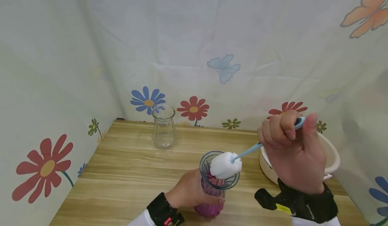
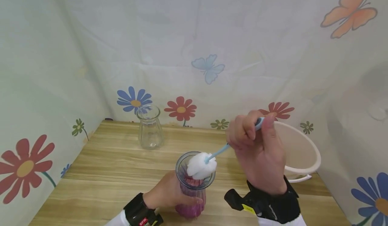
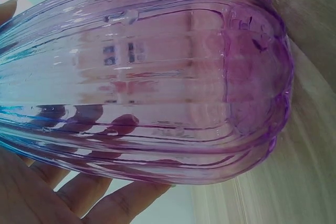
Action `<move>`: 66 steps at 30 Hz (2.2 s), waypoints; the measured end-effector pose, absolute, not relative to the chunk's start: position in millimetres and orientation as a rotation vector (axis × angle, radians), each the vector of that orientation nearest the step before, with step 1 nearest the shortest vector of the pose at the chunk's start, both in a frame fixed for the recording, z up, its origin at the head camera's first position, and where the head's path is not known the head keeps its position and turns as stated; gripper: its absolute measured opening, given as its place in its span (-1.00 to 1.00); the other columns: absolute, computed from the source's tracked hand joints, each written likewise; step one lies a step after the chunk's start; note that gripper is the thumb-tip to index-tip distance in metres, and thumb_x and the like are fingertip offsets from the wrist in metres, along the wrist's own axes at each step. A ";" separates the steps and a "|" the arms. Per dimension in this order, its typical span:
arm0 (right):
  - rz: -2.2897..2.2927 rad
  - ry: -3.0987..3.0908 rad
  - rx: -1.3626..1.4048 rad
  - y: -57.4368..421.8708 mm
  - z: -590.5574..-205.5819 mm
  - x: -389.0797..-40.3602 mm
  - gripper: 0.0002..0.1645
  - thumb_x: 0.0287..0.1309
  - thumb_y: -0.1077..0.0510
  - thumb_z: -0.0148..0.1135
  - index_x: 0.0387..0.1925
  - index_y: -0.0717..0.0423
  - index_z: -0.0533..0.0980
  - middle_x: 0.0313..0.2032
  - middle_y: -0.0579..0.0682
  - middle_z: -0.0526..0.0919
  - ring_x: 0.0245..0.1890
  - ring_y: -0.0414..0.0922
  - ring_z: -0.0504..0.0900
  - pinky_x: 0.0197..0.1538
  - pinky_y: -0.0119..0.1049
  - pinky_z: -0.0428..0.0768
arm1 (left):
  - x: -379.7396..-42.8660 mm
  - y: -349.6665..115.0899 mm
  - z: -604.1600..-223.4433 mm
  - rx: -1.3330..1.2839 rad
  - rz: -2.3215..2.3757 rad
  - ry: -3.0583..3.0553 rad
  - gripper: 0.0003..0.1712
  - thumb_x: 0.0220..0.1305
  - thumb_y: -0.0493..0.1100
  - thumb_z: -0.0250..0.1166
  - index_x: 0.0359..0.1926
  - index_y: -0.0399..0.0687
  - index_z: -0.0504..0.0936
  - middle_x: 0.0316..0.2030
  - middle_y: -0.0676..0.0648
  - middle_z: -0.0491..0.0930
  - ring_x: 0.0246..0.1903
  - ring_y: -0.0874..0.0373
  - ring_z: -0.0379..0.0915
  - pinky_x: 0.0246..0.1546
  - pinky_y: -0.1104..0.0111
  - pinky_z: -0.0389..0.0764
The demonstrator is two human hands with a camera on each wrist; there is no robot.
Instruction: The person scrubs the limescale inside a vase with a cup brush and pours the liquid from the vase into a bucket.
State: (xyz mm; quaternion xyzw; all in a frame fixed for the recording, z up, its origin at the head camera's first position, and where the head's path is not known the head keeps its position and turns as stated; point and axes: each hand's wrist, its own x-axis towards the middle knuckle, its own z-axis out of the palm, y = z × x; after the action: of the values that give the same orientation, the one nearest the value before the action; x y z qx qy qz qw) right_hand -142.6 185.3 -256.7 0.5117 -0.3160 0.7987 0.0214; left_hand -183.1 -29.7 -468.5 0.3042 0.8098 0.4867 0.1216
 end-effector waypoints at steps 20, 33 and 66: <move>2.419 -1.331 1.379 166.4 -292.5 -167.2 -0.49 0.68 -0.01 -0.62 -0.41 0.14 0.08 -0.55 -0.08 0.04 -0.60 -0.15 0.03 -0.48 -0.26 -0.02 | -184.7 -34.0 -468.1 0.806 1.416 2.393 -0.08 -0.05 0.38 0.59 0.31 0.46 0.37 0.11 0.26 0.64 0.06 0.38 0.58 0.06 0.33 0.66; 2.325 -1.874 1.171 146.4 -333.7 -165.9 -0.52 0.69 0.02 -0.62 -0.37 0.10 0.12 -0.53 -0.04 0.06 -0.59 -0.06 0.02 -0.48 -0.16 0.02 | -184.3 -28.4 -474.6 0.817 1.381 2.396 -0.19 -0.05 0.38 0.58 0.17 0.30 0.45 -0.09 0.29 0.64 -0.16 0.44 0.57 -0.13 0.46 0.64; 1.881 -2.695 1.026 135.9 -330.0 -164.6 -0.74 0.56 0.23 -0.18 -0.24 0.28 0.39 -0.52 -0.06 0.26 -0.54 -0.19 0.25 -0.46 -0.32 0.29 | -188.9 -28.1 -471.2 0.992 1.316 2.446 -0.18 -0.03 0.38 0.55 0.18 0.24 0.46 -0.11 0.27 0.65 -0.23 0.46 0.55 -0.11 0.51 0.58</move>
State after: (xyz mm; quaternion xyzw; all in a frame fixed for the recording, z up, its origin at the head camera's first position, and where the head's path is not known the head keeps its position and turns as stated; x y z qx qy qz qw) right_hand -164.6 135.9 -330.0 0.2946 -0.7739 0.5401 -0.1502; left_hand -188.9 -28.1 -471.2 0.3349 0.8255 0.4441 0.0960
